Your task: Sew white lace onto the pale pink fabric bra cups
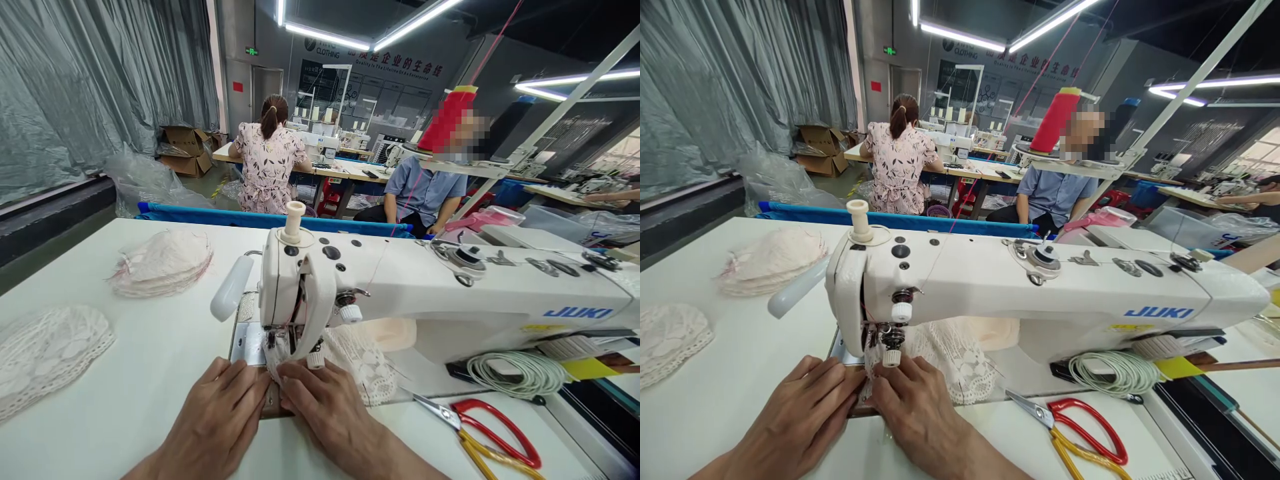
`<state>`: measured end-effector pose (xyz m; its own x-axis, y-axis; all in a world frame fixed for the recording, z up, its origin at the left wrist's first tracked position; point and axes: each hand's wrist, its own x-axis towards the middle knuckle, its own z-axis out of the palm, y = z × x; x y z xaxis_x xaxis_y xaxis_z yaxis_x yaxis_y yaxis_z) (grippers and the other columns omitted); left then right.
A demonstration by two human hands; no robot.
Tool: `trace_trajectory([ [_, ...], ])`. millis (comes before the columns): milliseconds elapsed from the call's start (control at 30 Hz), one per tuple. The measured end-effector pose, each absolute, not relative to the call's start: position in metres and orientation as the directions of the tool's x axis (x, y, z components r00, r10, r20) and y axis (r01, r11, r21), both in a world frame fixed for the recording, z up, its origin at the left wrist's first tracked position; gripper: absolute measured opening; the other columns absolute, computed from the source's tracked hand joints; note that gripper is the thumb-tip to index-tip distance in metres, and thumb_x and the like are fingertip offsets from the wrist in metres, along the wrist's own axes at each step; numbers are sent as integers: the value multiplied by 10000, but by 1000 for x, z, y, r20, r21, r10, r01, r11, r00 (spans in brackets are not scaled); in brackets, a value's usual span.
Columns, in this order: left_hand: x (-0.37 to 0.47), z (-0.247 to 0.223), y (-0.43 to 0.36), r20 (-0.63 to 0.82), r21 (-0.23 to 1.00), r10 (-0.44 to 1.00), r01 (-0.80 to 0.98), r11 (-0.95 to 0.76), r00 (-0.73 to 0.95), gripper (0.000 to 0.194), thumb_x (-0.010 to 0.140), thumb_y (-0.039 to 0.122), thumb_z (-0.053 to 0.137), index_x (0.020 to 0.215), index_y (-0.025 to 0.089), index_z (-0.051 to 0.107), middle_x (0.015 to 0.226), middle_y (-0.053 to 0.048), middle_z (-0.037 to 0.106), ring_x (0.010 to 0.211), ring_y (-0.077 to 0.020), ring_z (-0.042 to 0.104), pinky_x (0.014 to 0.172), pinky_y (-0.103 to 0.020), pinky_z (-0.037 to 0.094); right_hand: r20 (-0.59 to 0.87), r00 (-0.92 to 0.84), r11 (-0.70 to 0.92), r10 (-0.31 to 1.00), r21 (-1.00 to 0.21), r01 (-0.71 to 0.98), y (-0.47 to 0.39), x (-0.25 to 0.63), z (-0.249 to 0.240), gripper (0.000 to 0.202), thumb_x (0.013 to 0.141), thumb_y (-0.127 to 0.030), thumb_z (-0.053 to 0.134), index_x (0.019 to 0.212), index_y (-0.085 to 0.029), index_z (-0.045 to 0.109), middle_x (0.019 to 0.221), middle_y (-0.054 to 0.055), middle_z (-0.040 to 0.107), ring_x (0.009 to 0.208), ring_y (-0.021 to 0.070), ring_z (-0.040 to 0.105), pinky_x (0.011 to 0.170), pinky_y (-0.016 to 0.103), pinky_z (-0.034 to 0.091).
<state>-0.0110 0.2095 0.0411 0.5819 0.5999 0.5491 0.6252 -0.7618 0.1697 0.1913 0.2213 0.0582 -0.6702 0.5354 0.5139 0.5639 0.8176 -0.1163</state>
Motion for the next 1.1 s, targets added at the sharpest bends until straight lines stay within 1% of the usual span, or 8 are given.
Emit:
trace_trajectory([
  [167, -10, 41, 210, 532, 134, 599, 639, -758, 599, 301, 864, 48, 439, 1136, 88, 561, 820, -70, 581, 766, -205, 509, 654, -343, 362, 498, -665, 806, 557, -134, 576, 221, 190, 57, 188, 968, -233, 400, 866, -158, 539, 942, 33, 674, 610, 119, 538, 539, 278, 374],
  [333, -8, 44, 211, 552, 185, 594, 609, -772, 585, 210, 855, 37, 427, 880, 132, 613, 736, -39, 560, 671, -175, 482, 600, -327, 340, 469, -696, 821, 544, -124, 558, 222, 191, 53, 211, 957, -301, 423, 856, -165, 549, 894, 51, 665, 737, 149, 579, 592, 278, 400],
  [500, -10, 44, 210, 544, 131, 582, 624, -770, 604, 265, 849, 34, 418, 1015, 115, 608, 789, -71, 589, 725, -196, 514, 610, -326, 349, 454, -729, 839, 512, -80, 539, 221, 192, 58, 186, 930, -144, 404, 849, -178, 568, 921, 52, 662, 791, 155, 584, 637, 291, 408],
  [633, -10, 45, 207, 561, 143, 606, 655, -742, 565, 245, 872, 69, 412, 961, 129, 633, 838, -72, 631, 795, -195, 552, 716, -358, 353, 447, -749, 857, 490, -86, 509, 220, 192, 61, 178, 908, -111, 414, 849, -168, 573, 1024, 50, 647, 814, 153, 584, 696, 304, 416],
  [800, -9, 45, 208, 617, 100, 556, 645, -758, 557, 193, 887, 125, 475, 992, 141, 636, 1118, -91, 667, 1059, -225, 548, 924, -426, 291, 419, -773, 867, 476, -78, 492, 219, 192, 59, 187, 912, -110, 412, 922, -175, 587, 1091, 65, 624, 854, 150, 586, 792, 319, 411],
  [900, -10, 43, 210, 601, 121, 554, 620, -775, 576, 199, 884, 137, 504, 1041, 145, 625, 1138, -89, 669, 1079, -208, 556, 997, -435, 244, 388, -792, 874, 471, -84, 478, 220, 192, 57, 175, 911, -127, 417, 895, -169, 586, 1075, 75, 621, 843, 154, 584, 742, 315, 417],
  [1000, -11, 42, 210, 594, 156, 561, 602, -783, 576, 169, 888, 143, 503, 990, 144, 639, 1104, -80, 685, 1069, -190, 570, 1023, -417, 226, 366, -806, 879, 466, -84, 470, 221, 192, 58, 192, 916, -131, 403, 836, -163, 575, 1021, 83, 632, 839, 159, 577, 683, 300, 412],
  [1100, -12, 41, 209, 579, 161, 565, 597, -786, 587, 176, 884, 117, 488, 964, 139, 643, 1073, -78, 689, 1045, -177, 581, 1025, -403, 241, 365, -807, 878, 465, -72, 473, 220, 192, 60, 203, 915, -121, 403, 799, -164, 564, 1039, 76, 633, 847, 159, 571, 668, 292, 407],
])
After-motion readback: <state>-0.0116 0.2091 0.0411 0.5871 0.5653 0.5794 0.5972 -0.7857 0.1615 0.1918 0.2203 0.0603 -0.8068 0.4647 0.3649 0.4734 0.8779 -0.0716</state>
